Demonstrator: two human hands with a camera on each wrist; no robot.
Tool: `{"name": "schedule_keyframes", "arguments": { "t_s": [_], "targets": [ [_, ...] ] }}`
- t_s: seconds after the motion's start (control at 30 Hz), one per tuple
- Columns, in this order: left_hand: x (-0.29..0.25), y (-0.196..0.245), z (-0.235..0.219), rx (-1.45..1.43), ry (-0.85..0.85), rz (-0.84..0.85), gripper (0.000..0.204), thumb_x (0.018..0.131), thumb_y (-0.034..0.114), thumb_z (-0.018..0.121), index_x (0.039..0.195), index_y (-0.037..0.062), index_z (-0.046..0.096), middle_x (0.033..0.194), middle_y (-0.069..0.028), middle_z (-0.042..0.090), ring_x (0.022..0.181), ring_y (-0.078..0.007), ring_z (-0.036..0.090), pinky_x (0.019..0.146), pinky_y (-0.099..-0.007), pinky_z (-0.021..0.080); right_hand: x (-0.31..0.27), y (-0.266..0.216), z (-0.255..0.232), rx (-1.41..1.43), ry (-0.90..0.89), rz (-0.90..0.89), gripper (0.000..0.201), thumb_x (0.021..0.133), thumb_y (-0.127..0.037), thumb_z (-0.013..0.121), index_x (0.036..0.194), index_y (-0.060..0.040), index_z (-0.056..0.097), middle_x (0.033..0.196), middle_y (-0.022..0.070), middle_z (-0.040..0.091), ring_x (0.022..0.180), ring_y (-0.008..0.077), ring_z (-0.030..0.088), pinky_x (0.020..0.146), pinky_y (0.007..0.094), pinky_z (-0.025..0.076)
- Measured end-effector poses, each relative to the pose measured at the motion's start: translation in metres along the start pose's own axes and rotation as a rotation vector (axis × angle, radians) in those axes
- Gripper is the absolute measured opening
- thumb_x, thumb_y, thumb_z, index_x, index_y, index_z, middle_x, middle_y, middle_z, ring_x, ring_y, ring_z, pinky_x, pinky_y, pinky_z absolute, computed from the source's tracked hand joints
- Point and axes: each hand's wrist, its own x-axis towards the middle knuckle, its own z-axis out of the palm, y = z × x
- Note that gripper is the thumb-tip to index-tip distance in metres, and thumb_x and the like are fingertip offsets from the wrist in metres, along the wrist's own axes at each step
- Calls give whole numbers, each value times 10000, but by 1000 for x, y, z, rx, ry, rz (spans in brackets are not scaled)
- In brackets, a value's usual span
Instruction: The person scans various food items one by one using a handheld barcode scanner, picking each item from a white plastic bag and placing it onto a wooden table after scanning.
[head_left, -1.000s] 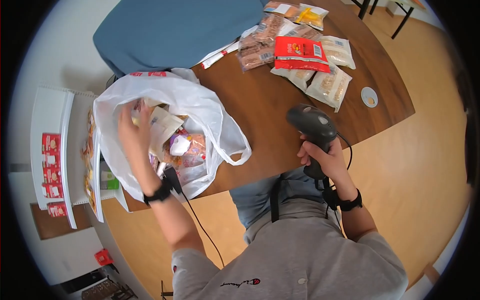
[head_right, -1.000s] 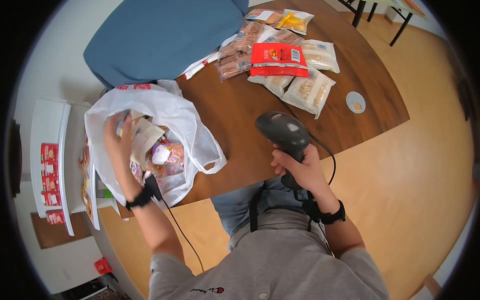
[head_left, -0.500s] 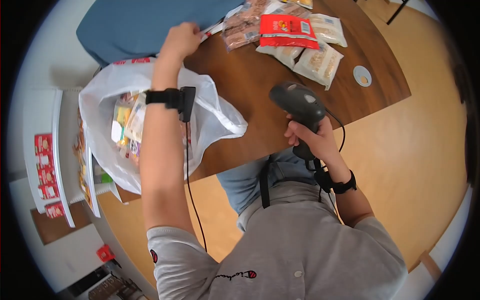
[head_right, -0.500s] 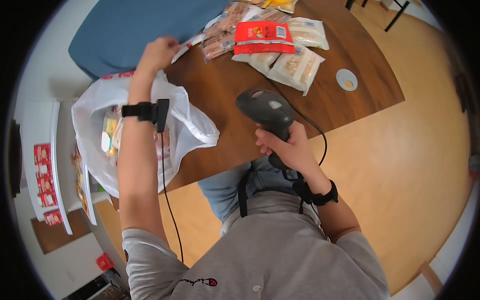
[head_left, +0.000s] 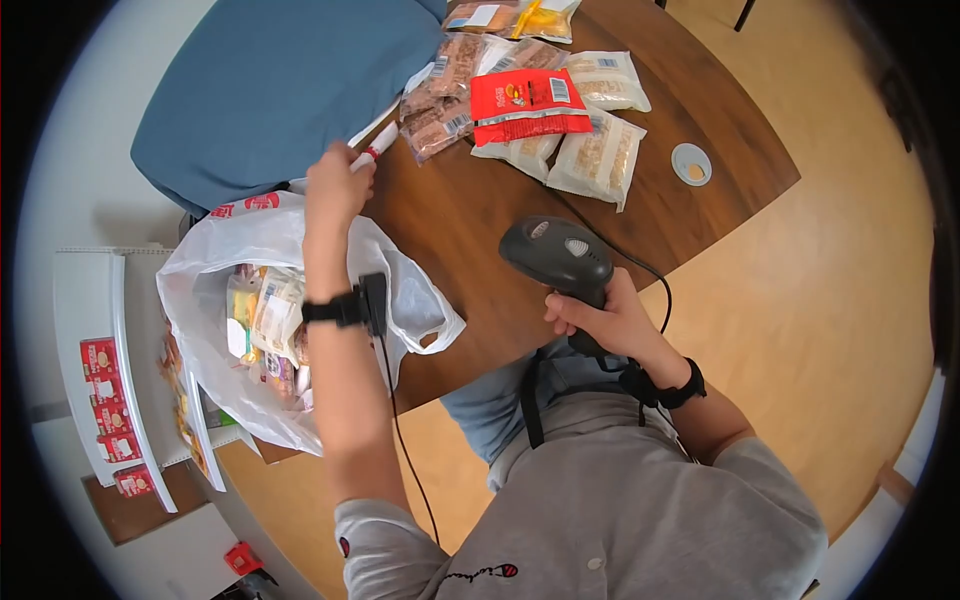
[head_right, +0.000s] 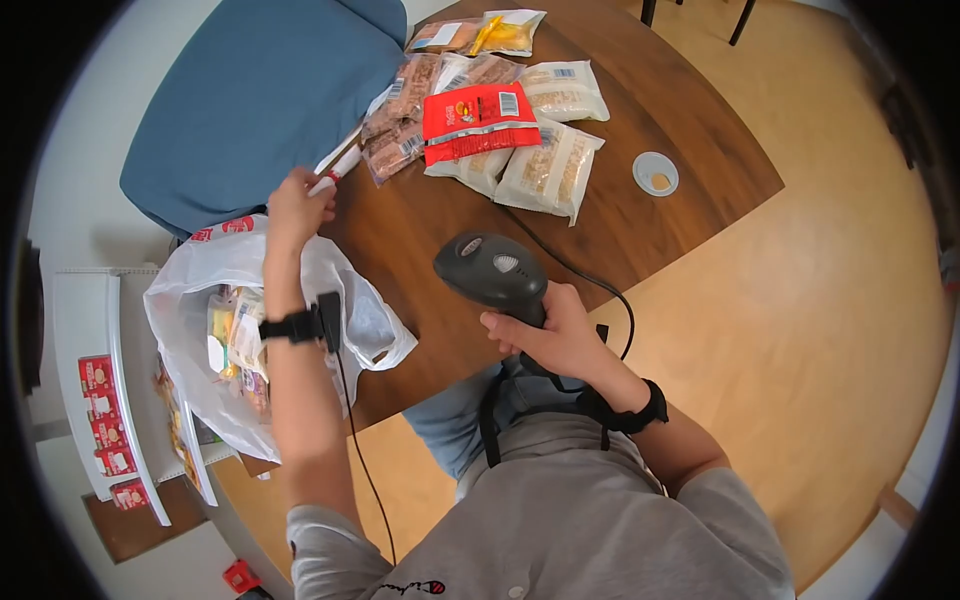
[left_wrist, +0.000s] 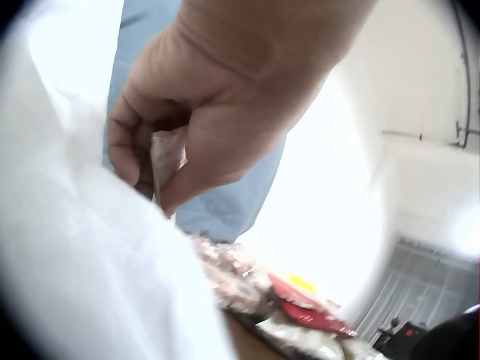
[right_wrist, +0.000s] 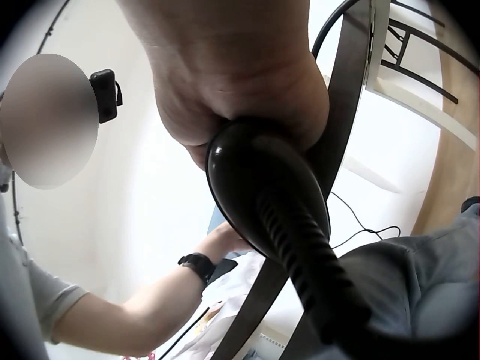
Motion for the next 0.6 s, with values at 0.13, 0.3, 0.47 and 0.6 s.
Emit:
{"name": "schedule_keyframes", "arguments": {
  "t_s": [0.13,0.3,0.47,0.6],
  "targets": [
    [-71,21,-10,-471,-30,54,215,950,191,637,1038,3,583,708,-77,633,517,-101,547,474,-241,424,0,-1,2,-13,-8,-19,163,892,-128,709,951,16,660,739,41,669,637,79,636,568,237,508],
    [-126,27,27,-533,-96,135,158,965,123,601,1073,7,590,722,-40,621,588,-89,515,552,-235,427,-2,-2,2,-16,-4,-7,154,889,-121,710,934,20,666,743,41,671,633,78,633,571,235,510],
    [-157,44,33,-421,-46,171,128,911,60,638,1019,5,595,789,-131,682,643,-197,646,608,-298,488,-4,-1,6,-57,40,-46,148,886,-117,712,917,22,670,733,39,670,633,83,634,577,239,512],
    [-173,39,34,-451,8,182,131,904,77,657,1015,27,608,804,-127,692,652,-215,663,610,-297,495,-6,3,9,-126,68,-54,133,876,-99,712,895,29,678,741,41,678,632,84,629,588,239,510]
  ]
}}
